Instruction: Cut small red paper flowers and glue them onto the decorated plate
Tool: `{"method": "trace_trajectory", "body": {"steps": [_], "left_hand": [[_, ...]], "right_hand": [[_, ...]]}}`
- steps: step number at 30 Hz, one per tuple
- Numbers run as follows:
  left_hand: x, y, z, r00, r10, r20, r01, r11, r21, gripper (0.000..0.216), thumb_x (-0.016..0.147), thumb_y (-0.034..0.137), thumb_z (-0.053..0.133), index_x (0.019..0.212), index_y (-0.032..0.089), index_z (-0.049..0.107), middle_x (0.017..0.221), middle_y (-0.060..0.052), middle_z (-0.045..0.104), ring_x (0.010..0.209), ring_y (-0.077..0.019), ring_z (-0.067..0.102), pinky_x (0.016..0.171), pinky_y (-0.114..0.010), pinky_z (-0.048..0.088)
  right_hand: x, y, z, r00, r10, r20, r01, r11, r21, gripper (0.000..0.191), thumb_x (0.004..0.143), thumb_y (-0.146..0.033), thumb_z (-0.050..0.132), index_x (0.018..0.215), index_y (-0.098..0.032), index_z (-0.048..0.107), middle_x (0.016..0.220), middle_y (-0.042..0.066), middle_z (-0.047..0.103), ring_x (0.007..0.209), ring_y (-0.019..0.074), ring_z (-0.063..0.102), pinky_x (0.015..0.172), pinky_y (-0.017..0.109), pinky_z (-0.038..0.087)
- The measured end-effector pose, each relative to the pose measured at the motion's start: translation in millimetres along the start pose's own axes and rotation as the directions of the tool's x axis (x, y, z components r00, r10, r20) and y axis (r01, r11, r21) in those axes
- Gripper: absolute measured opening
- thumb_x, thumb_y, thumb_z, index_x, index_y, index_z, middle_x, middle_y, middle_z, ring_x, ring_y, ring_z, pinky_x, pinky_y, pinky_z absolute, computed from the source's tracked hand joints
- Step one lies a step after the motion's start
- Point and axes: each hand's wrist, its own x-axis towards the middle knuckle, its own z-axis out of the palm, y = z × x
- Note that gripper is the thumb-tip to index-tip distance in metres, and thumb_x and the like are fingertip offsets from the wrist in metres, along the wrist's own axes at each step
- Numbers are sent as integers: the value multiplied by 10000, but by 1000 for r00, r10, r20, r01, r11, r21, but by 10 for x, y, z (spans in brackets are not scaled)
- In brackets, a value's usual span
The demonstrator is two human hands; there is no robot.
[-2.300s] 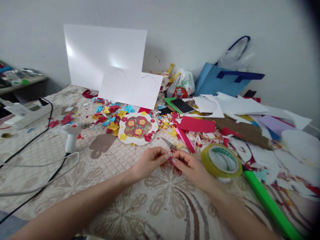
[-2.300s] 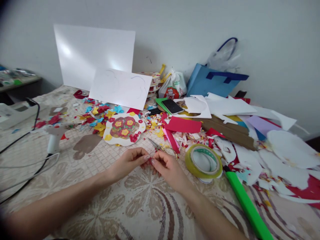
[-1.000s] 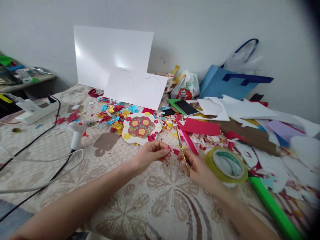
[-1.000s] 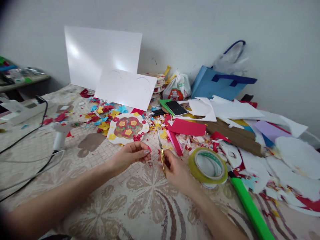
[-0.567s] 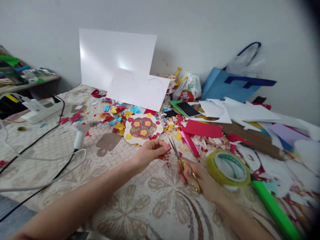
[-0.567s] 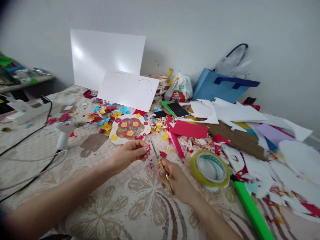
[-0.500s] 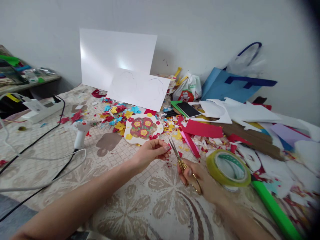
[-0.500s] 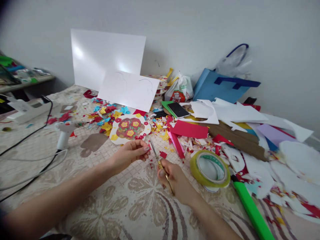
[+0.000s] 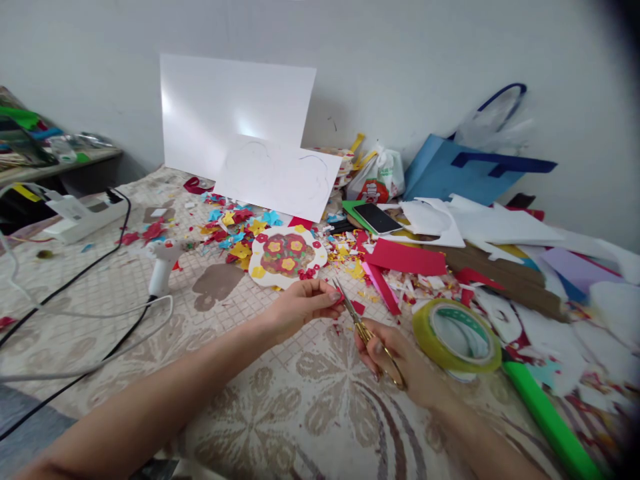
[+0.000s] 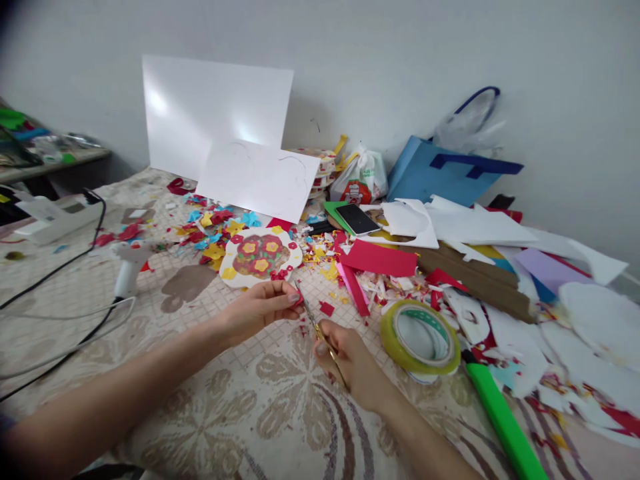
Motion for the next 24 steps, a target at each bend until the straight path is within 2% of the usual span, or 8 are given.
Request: {"method": "trace_trajectory", "body": {"steps": [11, 24], "left_hand": [[5, 18, -24, 999, -12, 38, 11, 1000, 27, 231, 681, 263, 745, 734, 108, 582, 698, -30, 653, 663, -103, 612, 706, -260, 473], [2, 33, -17, 999, -23, 32, 23, 1000, 16, 221, 673, 238, 749, 726, 103, 581, 697, -31, 661, 649, -100, 620, 695, -252, 483]], "right_hand": [[-7, -22, -10, 1000, 18, 4, -18, 1000, -22, 631, 703, -816, 330, 726, -192, 417, 513, -74, 333, 448, 80, 287, 429, 218, 243], [1, 8, -31, 1000, 20, 6, -19, 1000, -25, 608, 717, -800, 348, 717, -195, 401, 514, -78, 313, 445, 73, 262, 420, 221, 202]]}}
